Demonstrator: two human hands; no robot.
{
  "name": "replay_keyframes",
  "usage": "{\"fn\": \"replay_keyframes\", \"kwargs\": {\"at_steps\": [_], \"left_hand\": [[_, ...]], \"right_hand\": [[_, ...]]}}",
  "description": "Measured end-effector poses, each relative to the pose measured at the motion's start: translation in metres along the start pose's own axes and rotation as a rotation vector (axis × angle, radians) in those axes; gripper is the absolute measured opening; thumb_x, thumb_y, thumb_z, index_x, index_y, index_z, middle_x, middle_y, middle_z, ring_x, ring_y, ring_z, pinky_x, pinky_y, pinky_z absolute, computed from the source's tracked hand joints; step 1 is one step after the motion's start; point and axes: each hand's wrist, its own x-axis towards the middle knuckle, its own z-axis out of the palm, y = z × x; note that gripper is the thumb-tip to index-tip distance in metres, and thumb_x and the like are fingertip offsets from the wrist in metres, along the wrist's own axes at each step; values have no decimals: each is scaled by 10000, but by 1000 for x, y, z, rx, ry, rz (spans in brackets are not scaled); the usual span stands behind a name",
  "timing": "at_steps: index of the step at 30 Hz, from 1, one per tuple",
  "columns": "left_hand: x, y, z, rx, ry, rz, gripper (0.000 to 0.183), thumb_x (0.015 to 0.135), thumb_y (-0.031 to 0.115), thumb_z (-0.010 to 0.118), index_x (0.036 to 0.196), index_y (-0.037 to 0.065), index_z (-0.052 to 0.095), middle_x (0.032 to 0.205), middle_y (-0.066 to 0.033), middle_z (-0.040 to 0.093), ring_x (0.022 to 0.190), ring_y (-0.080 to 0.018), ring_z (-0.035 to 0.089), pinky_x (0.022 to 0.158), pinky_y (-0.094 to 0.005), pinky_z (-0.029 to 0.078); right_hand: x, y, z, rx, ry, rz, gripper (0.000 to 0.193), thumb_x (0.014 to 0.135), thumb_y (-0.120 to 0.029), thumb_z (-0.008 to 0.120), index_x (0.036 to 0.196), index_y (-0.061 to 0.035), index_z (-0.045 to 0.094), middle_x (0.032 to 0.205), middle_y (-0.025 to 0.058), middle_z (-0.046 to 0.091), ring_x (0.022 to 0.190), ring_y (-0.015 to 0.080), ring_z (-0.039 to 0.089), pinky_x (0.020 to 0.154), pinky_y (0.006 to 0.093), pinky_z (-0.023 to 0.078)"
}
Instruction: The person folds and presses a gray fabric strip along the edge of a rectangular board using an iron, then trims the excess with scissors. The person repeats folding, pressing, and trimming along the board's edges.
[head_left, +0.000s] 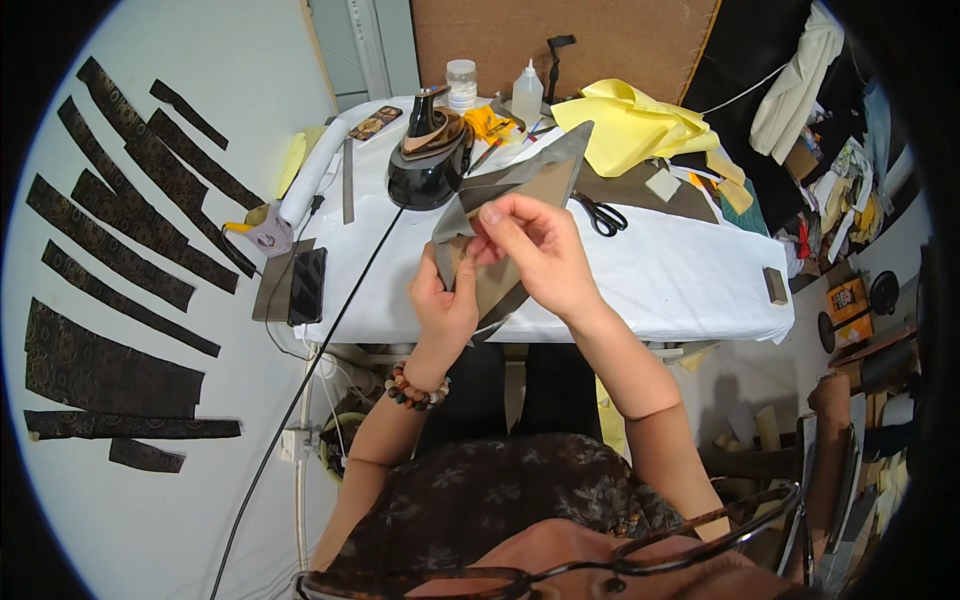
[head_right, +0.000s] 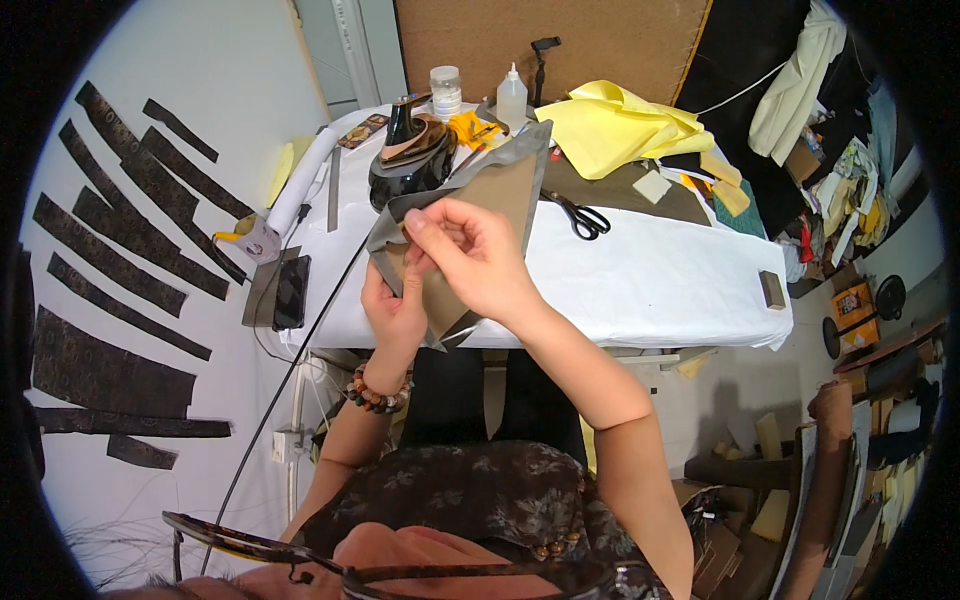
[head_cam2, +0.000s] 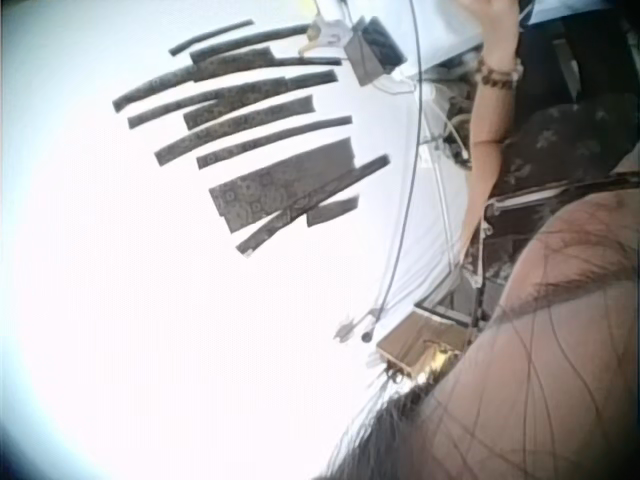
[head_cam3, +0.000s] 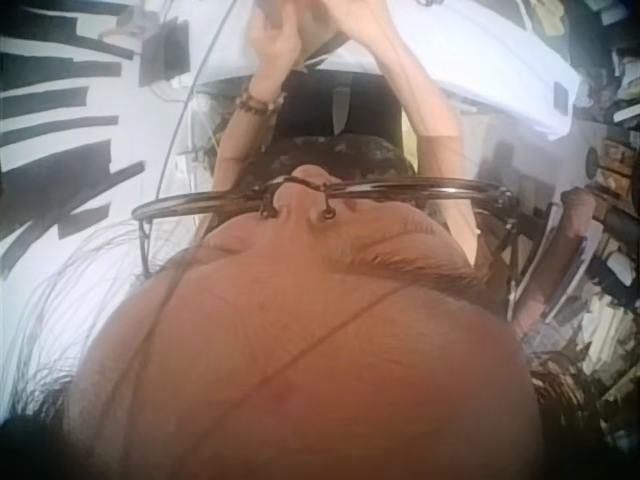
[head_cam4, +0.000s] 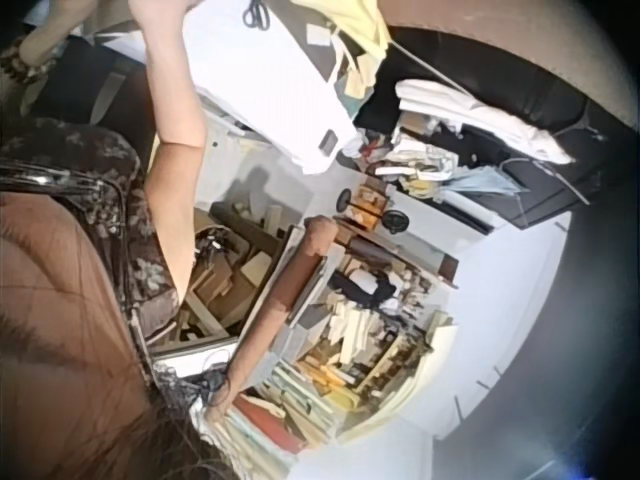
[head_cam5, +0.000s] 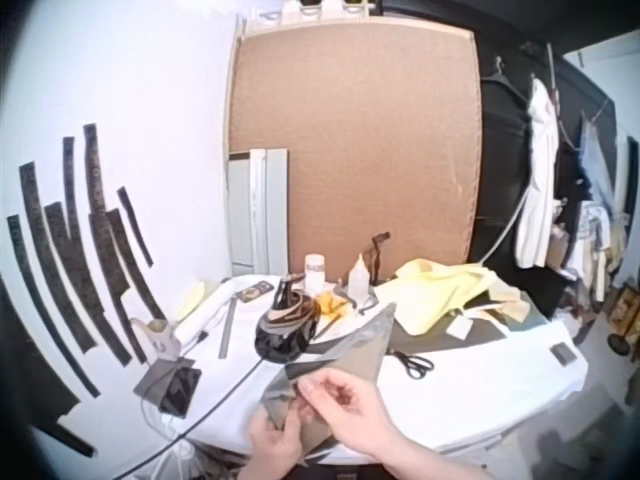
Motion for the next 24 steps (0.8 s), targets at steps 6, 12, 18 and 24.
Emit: {"fn": "replay_keyframes", "kwargs": {"at_steps": [6, 12, 18, 24], "left_hand": [[-2, -7, -1, 80, -3, 19, 175, 965, 81, 649, 1073, -40, 584, 838, -78, 700, 751, -106, 652, 667, -250, 503], [-4, -12, -3, 158, 2, 31, 232, 929, 106, 682, 1101, -18, 587, 796, -101, 692, 657, -142, 648, 577, -281, 471], [-6, -12, -4, 137, -30, 19, 258, 927, 92, 673, 1138, -30, 587, 825, -118, 706, 694, -188, 686, 612, -301, 501], [2, 7, -8, 223, -131, -3, 349, 935, 90, 657, 1239, -53, 564, 1000, -148, 723, 864, -211, 710, 760, -300, 533]], "right_hand": [[2, -5, 8, 88, 7, 40, 172, 964, -158, 674, 867, -17, 656, 737, -21, 635, 647, 27, 523, 592, 198, 399], [-22, 0, 21, 22, 108, -149, 93, 951, -95, 681, 905, -19, 653, 763, -51, 614, 675, -4, 477, 609, 183, 374], [-35, 10, 14, -279, 242, -333, 101, 937, -70, 683, 890, 17, 661, 749, -9, 659, 682, 26, 571, 640, 193, 458], [-40, 20, 2, -300, 332, -382, 108, 951, -66, 652, 899, 28, 662, 702, 8, 644, 642, 50, 568, 617, 210, 463]]}}
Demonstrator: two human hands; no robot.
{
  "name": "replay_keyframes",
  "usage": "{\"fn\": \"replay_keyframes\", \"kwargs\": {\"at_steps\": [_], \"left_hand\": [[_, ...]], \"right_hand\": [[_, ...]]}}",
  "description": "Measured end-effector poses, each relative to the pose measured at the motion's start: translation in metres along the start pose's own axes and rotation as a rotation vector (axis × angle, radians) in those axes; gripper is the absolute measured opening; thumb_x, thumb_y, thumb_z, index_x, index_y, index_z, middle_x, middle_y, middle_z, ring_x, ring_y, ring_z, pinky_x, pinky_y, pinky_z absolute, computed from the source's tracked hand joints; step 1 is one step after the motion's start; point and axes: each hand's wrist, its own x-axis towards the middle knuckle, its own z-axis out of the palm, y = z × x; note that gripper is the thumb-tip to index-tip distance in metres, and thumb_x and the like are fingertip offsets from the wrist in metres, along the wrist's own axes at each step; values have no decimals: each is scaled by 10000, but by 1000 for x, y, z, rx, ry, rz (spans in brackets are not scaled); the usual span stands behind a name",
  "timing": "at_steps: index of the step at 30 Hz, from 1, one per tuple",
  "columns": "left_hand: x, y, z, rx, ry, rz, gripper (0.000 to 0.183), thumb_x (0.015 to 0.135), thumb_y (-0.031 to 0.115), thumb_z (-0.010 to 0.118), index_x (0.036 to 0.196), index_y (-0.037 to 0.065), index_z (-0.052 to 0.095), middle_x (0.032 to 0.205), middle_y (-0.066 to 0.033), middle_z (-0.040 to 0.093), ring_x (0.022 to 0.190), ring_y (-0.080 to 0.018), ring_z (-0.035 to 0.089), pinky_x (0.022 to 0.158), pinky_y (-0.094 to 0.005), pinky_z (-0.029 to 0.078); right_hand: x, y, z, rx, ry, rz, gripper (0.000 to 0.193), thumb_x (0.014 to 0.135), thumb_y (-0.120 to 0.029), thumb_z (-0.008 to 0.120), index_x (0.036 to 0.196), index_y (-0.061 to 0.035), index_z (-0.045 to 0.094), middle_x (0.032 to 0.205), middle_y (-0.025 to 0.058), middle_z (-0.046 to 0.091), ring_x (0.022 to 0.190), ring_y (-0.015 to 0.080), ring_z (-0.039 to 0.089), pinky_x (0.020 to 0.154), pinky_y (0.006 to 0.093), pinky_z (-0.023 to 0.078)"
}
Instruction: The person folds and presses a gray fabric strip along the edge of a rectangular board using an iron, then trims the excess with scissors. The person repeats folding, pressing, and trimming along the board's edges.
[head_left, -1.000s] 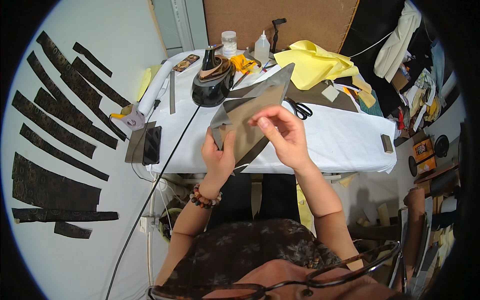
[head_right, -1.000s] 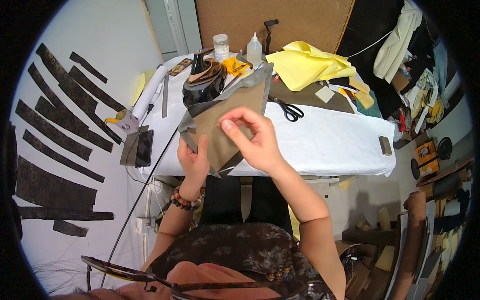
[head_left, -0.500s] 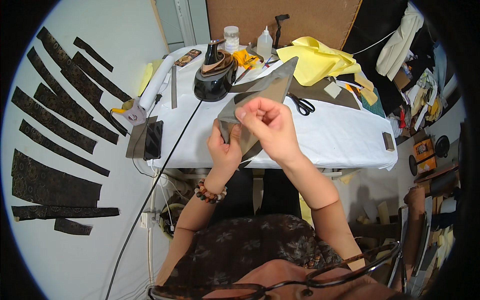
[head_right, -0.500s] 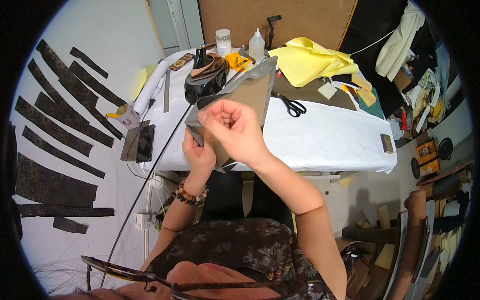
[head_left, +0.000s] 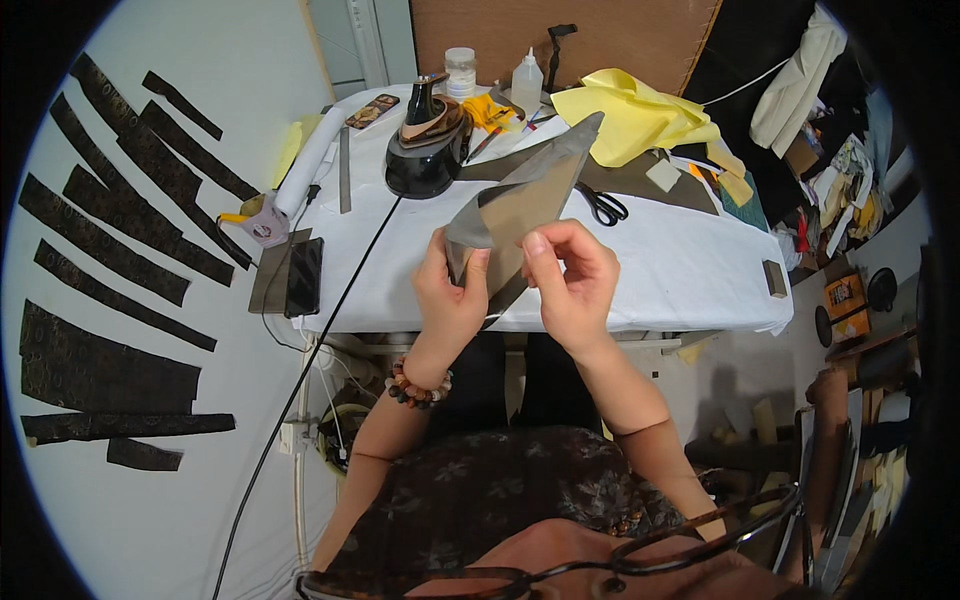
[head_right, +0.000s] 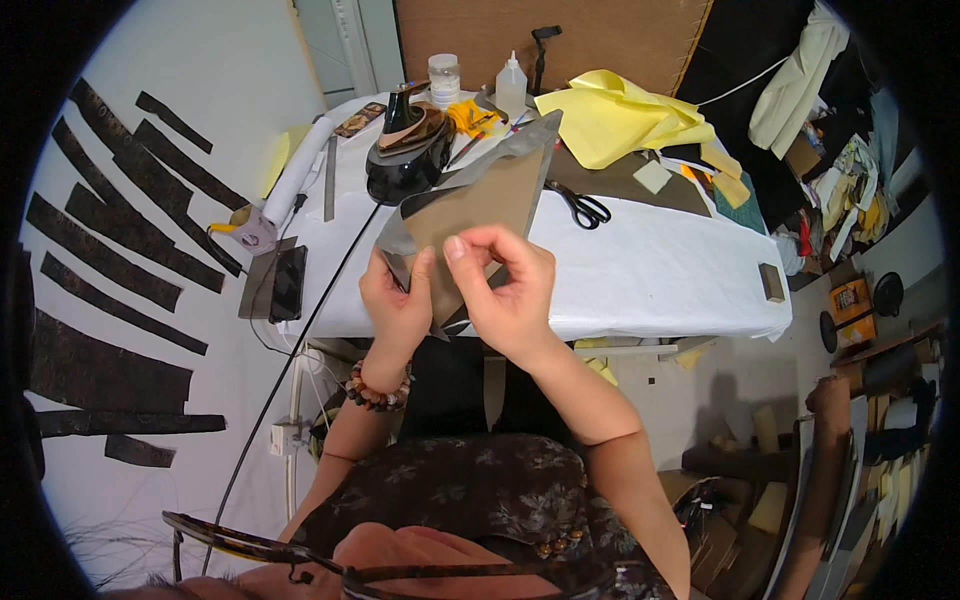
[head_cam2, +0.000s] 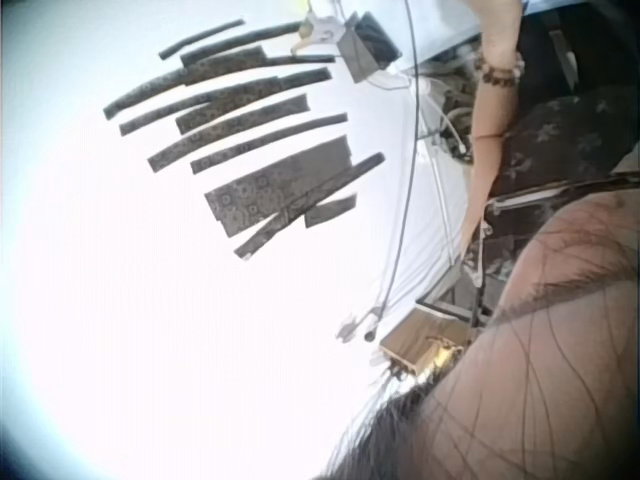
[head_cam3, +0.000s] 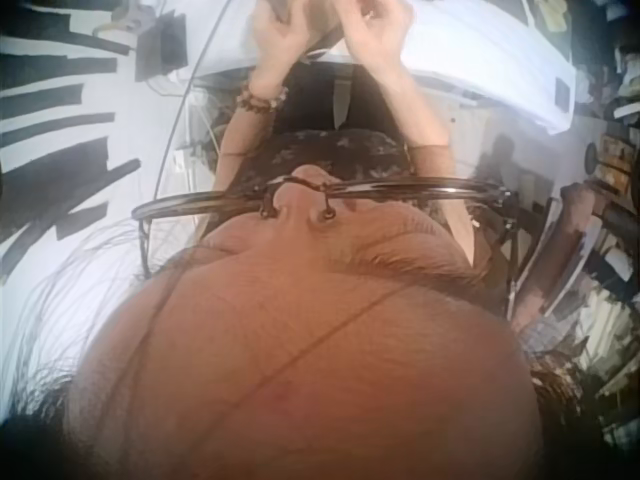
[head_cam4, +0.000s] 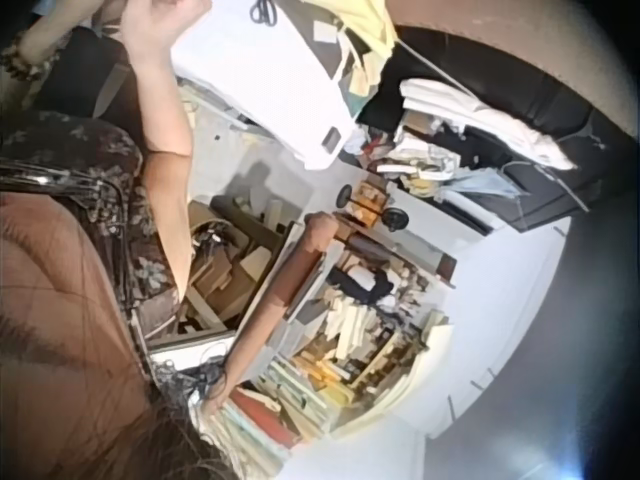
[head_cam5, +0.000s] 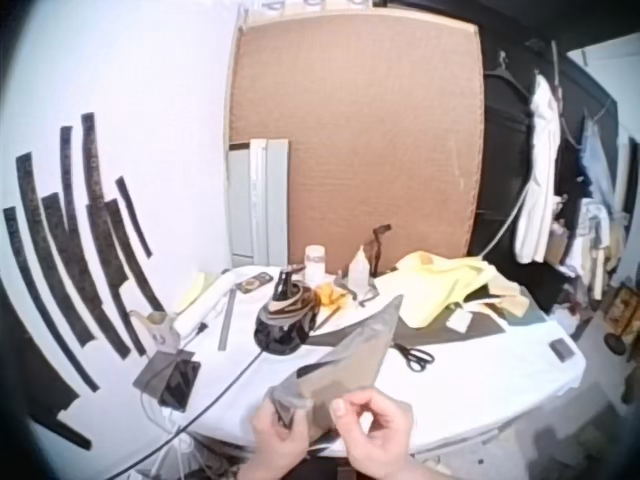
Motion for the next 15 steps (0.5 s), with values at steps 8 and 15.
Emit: {"fn": "replay_keyframes", "kwargs": {"at_steps": [8, 15], "left_hand": [[12, 21, -4, -165, -45, 78, 389, 939, -10, 588, 1323, -46, 532, 1249, -161, 649, 1114, -185, 637, 962, -308, 488], [15, 21, -1, -202, -9, 55, 414, 910, -50, 593, 1320, -66, 531, 1285, -183, 645, 1087, -175, 642, 963, -299, 488]], "right_hand": [[20, -2, -14, 163, -58, 112, 132, 1020, -110, 562, 1023, 6, 625, 829, 27, 619, 744, 83, 574, 684, 233, 474], [51, 12, -50, -608, 54, -417, 458, 765, -106, 821, 1166, -43, 608, 1163, 126, 589, 1081, 261, 573, 898, 360, 488]]}}
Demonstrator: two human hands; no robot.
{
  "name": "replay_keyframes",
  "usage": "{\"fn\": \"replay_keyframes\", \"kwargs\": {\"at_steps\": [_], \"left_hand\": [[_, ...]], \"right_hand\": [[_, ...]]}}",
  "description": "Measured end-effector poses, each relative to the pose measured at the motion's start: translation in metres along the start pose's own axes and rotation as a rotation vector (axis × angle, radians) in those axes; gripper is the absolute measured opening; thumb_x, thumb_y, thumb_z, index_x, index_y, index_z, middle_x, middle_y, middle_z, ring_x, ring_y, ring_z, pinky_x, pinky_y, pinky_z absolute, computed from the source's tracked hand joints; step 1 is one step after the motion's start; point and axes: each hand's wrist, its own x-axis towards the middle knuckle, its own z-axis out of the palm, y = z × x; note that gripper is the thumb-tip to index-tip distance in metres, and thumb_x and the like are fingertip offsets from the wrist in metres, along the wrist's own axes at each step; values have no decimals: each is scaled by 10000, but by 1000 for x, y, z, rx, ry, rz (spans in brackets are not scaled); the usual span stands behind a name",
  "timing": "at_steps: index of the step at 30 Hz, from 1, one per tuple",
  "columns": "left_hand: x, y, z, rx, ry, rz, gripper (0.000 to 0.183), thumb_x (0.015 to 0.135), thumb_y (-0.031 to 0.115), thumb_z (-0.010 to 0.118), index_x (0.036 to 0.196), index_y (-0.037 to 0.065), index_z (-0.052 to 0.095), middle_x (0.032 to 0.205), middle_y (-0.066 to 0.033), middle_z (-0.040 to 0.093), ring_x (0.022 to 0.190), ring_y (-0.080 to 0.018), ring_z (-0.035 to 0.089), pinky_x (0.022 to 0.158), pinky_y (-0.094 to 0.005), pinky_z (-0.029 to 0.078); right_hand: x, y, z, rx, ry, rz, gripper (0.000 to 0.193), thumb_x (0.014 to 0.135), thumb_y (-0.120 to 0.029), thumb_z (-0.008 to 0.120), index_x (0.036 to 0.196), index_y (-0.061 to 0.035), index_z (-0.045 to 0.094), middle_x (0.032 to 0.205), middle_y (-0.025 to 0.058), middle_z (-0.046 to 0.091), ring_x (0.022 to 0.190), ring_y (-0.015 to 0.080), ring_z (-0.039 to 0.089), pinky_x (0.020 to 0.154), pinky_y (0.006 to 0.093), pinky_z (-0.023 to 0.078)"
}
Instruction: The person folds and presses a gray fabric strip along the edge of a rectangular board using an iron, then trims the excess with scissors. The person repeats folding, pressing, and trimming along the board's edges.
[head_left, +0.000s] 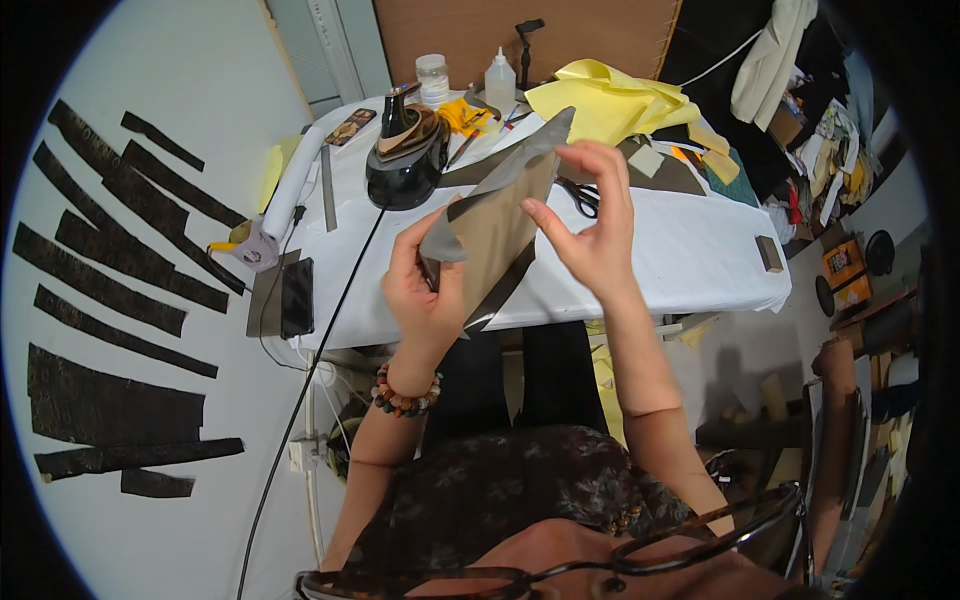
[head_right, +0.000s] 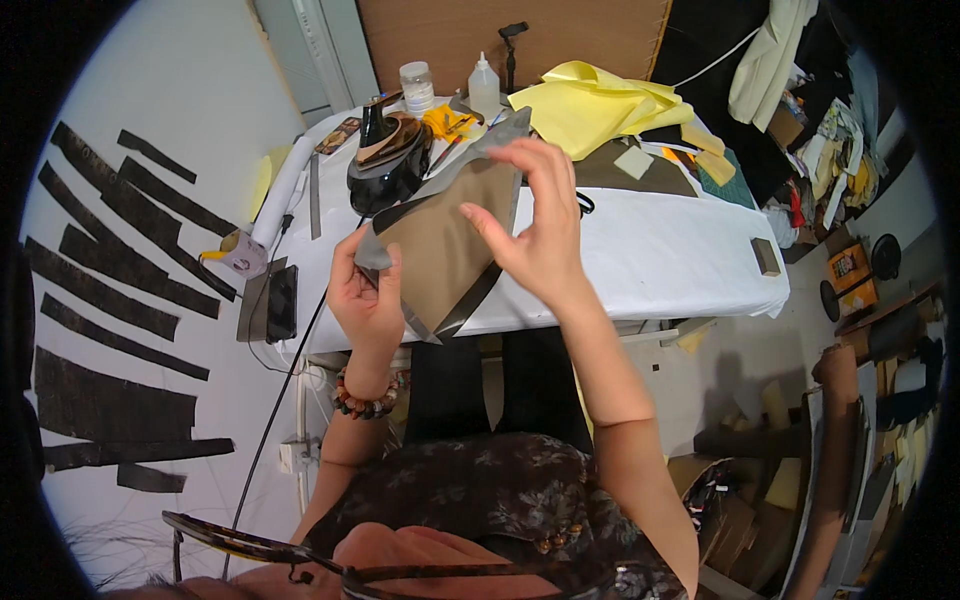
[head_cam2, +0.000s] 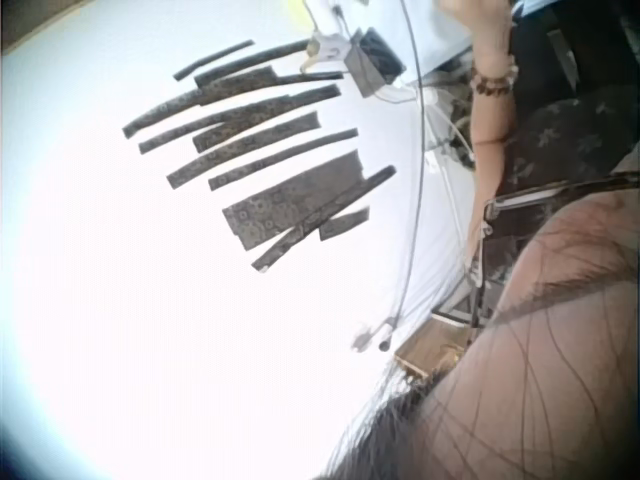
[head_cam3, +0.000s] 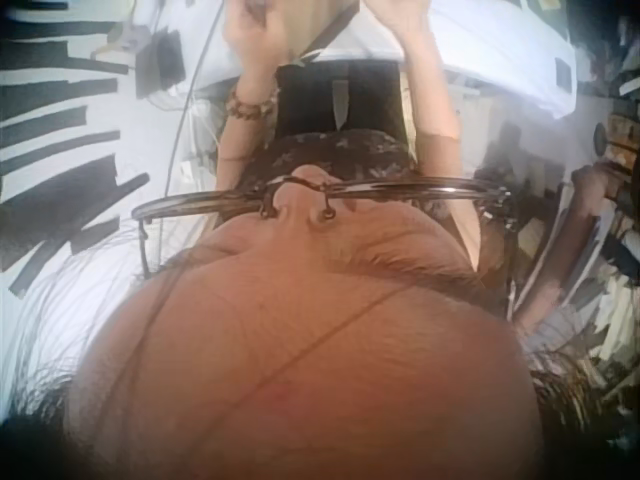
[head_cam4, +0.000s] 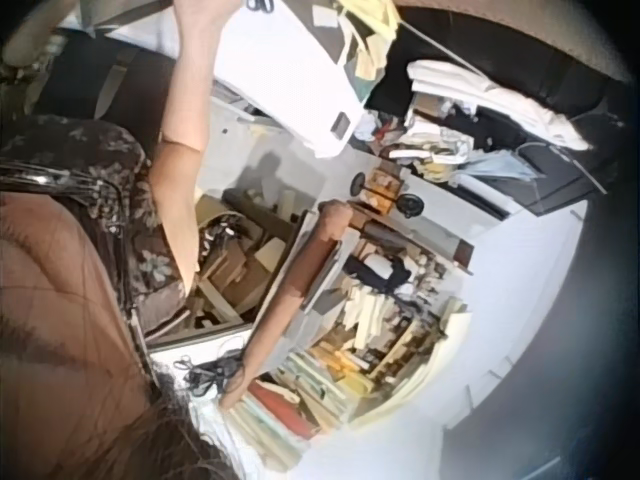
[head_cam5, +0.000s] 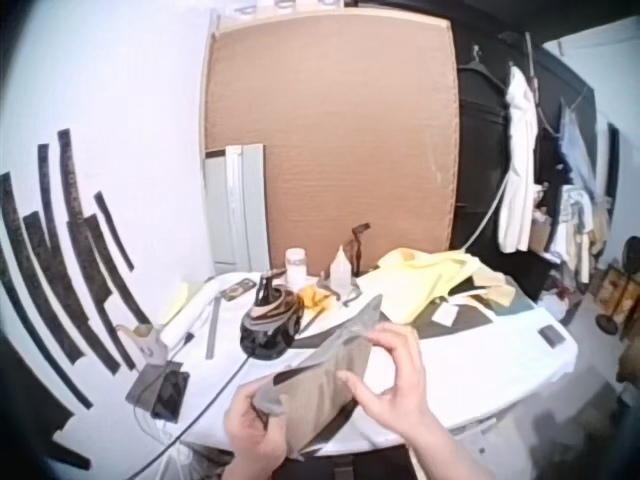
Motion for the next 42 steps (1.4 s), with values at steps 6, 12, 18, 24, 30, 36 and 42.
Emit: {"fn": "replay_keyframes", "kwargs": {"at_steps": [6, 12, 18, 24, 30, 36, 42], "left_hand": [[12, 14, 4, 121, -173, -85, 381, 906, -5, 633, 1281, -64, 606, 1225, -168, 692, 1047, -170, 674, 892, -279, 515], [-10, 30, 21, 314, -272, 31, 418, 889, 8, 660, 1306, 16, 628, 1223, -159, 695, 985, -205, 725, 815, -267, 528], [-34, 33, 35, 246, -411, 125, 518, 801, -58, 637, 1316, -42, 585, 1291, -229, 640, 1094, -359, 685, 895, -334, 538], [-48, 34, 46, 305, -441, 213, 548, 755, -98, 644, 1299, -74, 577, 1291, -246, 633, 1149, -380, 656, 946, -365, 536], [-59, 34, 49, 411, -299, 199, 439, 804, -64, 681, 1237, -68, 606, 1229, -205, 679, 1039, -328, 713, 861, -329, 568], [-61, 36, 51, 464, -229, 205, 398, 819, -75, 688, 1211, -58, 619, 1180, -180, 707, 968, -299, 737, 819, -303, 578], [-62, 38, 52, 477, -239, 174, 400, 811, -97, 687, 1205, -65, 626, 1173, -173, 711, 994, -287, 732, 839, -301, 576]], "right_hand": [[19, 18, -16, 37, -36, 125, 278, 817, -167, 799, 1018, -36, 658, 1045, 86, 628, 973, 223, 602, 859, 340, 486], [-23, 1, -21, 935, -89, 914, 531, 1056, -471, 448, 790, -53, 640, 679, 42, 642, 580, 95, 572, 570, 244, 464], [-39, -5, -37, 1031, 214, 1204, 443, 969, -473, 606, 790, -68, 612, 609, 34, 596, 479, 117, 534, 466, 257, 428], [-58, 6, -50, 1109, 278, 1089, 313, 974, -345, 648, 795, -88, 634, 607, -6, 569, 482, 71, 470, 502, 225, 370], [-70, 7, -51, 1160, 235, 991, 303, 988, -287, 643, 766, -83, 623, 609, -17, 563, 525, 54, 470, 534, 208, 365], [-87, 23, -36, 1164, 207, 855, 314, 1001, -283, 632, 774, -67, 622, 651, -2, 588, 556, 59, 492, 551, 205, 379], [-96, 37, -25, 1280, 168, 791, 362, 1023, -319, 591, 796, -40, 634, 680, 34, 614, 584, 87, 544, 561, 226, 429]]}}
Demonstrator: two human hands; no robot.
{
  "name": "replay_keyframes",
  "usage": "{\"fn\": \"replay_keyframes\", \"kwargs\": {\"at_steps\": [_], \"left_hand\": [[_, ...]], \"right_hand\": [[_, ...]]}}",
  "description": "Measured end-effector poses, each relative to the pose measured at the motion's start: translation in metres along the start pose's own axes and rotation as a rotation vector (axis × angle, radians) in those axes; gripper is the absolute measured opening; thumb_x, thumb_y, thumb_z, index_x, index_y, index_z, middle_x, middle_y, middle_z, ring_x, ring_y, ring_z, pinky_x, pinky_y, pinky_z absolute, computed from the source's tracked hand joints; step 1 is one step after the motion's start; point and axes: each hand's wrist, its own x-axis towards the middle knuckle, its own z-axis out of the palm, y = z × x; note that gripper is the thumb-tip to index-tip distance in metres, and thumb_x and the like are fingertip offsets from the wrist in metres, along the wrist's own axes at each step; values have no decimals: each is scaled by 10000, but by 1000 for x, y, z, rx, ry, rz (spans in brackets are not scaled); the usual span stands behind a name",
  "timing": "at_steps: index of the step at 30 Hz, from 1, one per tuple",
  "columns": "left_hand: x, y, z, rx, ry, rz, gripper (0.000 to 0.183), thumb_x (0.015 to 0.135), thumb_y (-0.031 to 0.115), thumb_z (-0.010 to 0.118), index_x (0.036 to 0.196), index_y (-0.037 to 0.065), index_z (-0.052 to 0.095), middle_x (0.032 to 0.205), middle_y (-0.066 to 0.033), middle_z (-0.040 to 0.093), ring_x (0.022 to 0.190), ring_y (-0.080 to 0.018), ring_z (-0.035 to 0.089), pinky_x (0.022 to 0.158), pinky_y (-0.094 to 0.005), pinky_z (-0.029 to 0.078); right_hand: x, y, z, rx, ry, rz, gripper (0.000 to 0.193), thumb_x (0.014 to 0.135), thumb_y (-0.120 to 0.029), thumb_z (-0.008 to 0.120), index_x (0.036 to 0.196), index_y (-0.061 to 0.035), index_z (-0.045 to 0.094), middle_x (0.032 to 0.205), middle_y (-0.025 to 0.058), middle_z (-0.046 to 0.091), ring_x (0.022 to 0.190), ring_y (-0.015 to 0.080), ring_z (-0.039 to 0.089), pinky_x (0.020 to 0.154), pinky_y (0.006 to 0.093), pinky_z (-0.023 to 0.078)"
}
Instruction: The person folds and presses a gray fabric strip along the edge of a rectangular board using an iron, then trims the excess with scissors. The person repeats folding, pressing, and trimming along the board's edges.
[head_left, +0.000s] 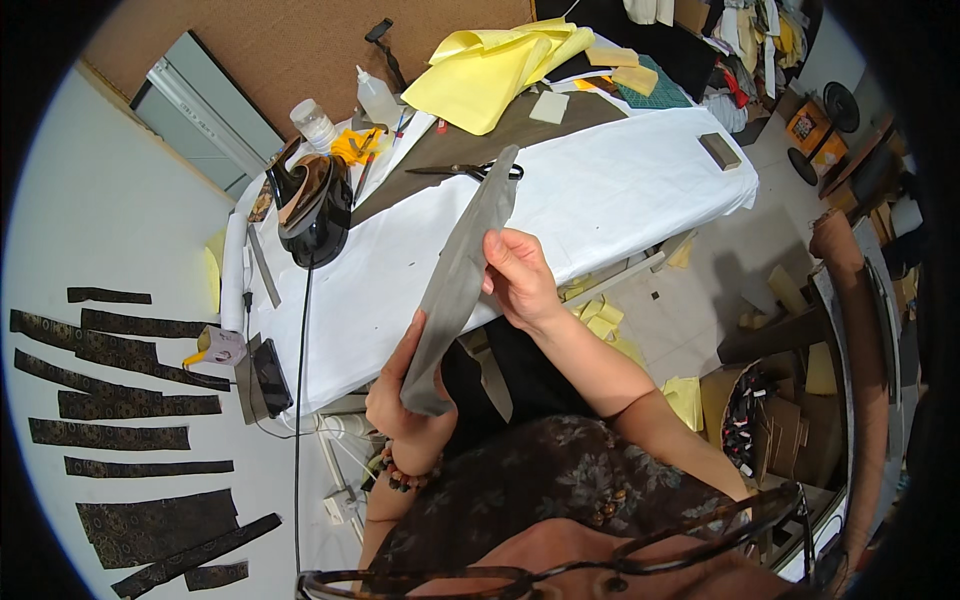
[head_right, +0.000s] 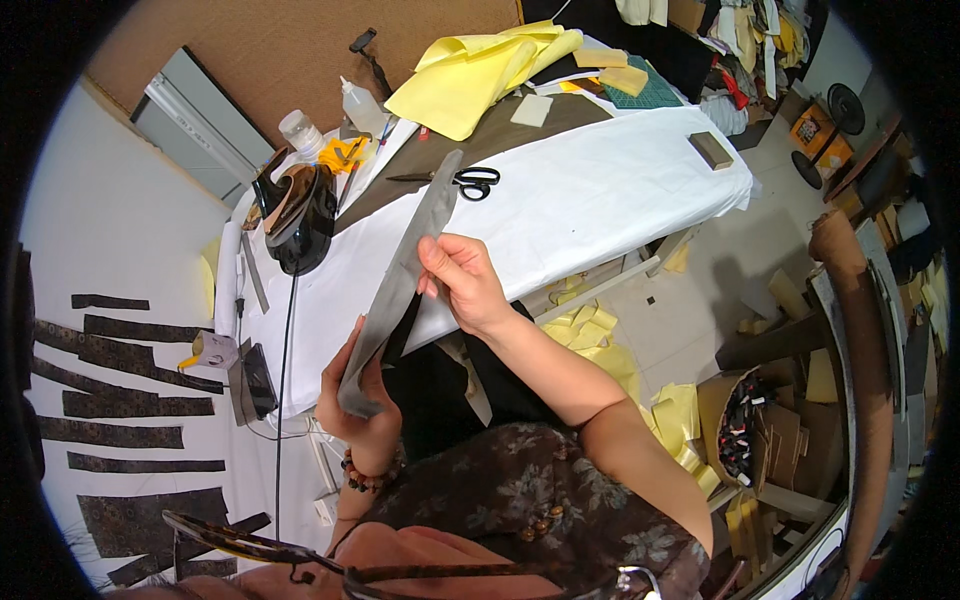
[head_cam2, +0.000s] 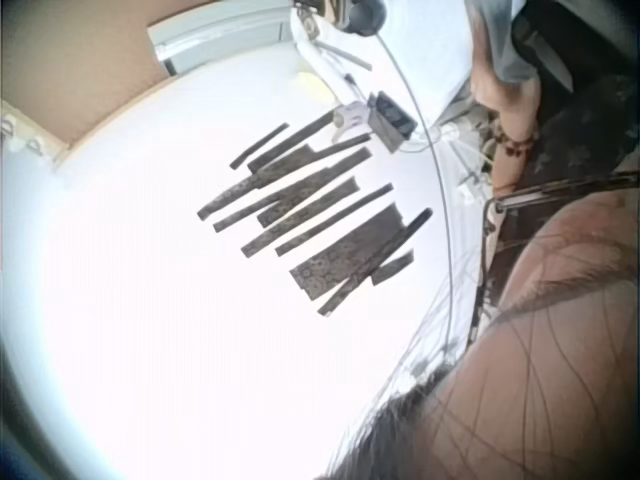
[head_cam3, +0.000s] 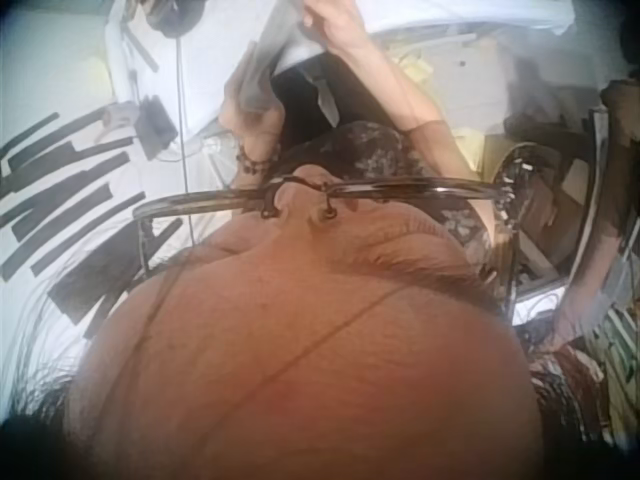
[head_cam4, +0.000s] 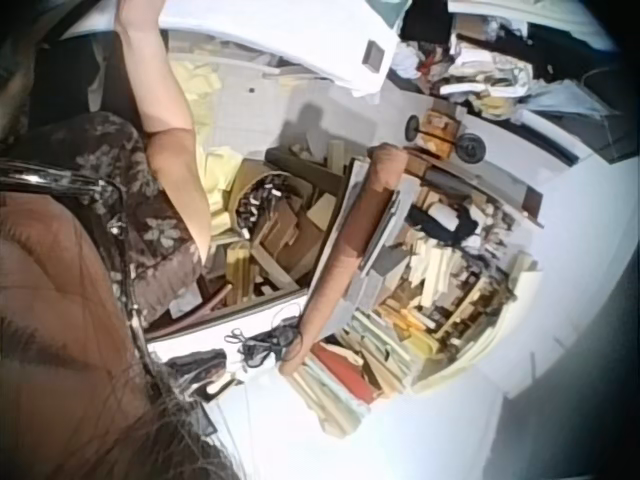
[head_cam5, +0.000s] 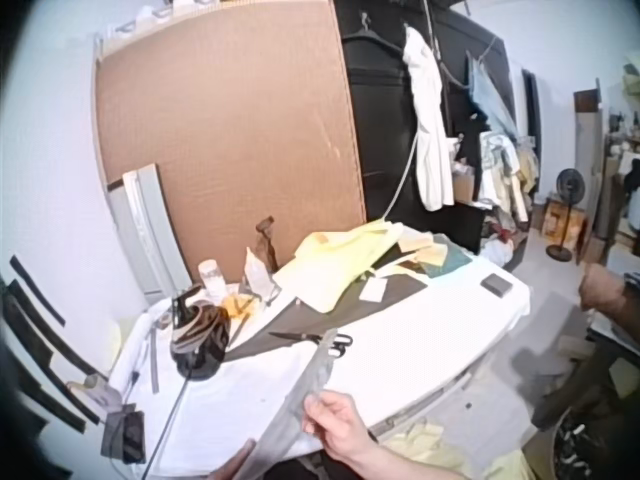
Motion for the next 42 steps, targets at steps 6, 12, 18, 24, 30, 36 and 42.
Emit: {"fn": "replay_keyframes", "kwargs": {"at_steps": [6, 12, 18, 24, 30, 36, 42], "left_hand": [[2, 1, -4, -21, -37, 0, 374, 813, -98, 680, 1183, -78, 632, 1162, -199, 709, 1037, -299, 720, 877, -321, 568], [2, 1, -3, -102, -87, -60, 348, 823, -71, 678, 1167, -85, 631, 1174, -239, 693, 1075, -328, 703, 919, -348, 554], [-6, -3, -4, -96, -69, -74, 359, 813, -22, 655, 1165, -89, 631, 1192, -247, 684, 1086, -338, 698, 929, -357, 551], [-6, -3, -4, -52, -82, -27, 387, 800, -4, 681, 1173, -91, 624, 1191, -256, 681, 1084, -341, 699, 927, -354, 551], [-6, -1, -7, -67, -80, -31, 329, 837, -44, 642, 1162, -83, 614, 1179, -254, 686, 1078, -335, 702, 911, -346, 555], [-7, -1, -11, -55, -98, -32, 315, 852, -67, 623, 1167, -72, 606, 1178, -244, 690, 1070, -336, 704, 900, -346, 560], [-9, 0, -10, -59, -98, -50, 310, 855, -63, 635, 1164, -73, 611, 1176, -240, 692, 1070, -330, 705, 900, -347, 560]], "right_hand": [[-8, -4, -16, 118, -6, 85, 489, 1041, -413, 520, 781, -11, 625, 694, 111, 663, 551, 155, 593, 553, 265, 479], [-8, -25, 1, -25, -80, 136, 410, 1021, -339, 584, 795, -1, 633, 695, 84, 654, 534, 145, 585, 539, 259, 468], [-14, -27, 8, -76, -39, 92, 278, 986, -210, 660, 775, -43, 592, 649, 10, 583, 554, 82, 530, 514, 243, 409], [-15, 4, -9, -132, -30, -68, 297, 976, -173, 674, 740, -53, 539, 644, 31, 573, 565, 97, 532, 527, 246, 411], [-8, 4, -31, -36, -44, 46, 345, 1003, -292, 629, 779, -42, 551, 686, 88, 628, 554, 141, 564, 555, 268, 458], [3, -22, -20, 30, -27, -17, 343, 1016, -340, 597, 991, 0, 637, 722, 38, 639, 564, 94, 554, 563, 234, 446], [3, -12, -15, -32, 37, -107, 240, 1024, -233, 592, 953, -10, 642, 702, 16, 628, 547, 81, 551, 516, 214, 421]]}}
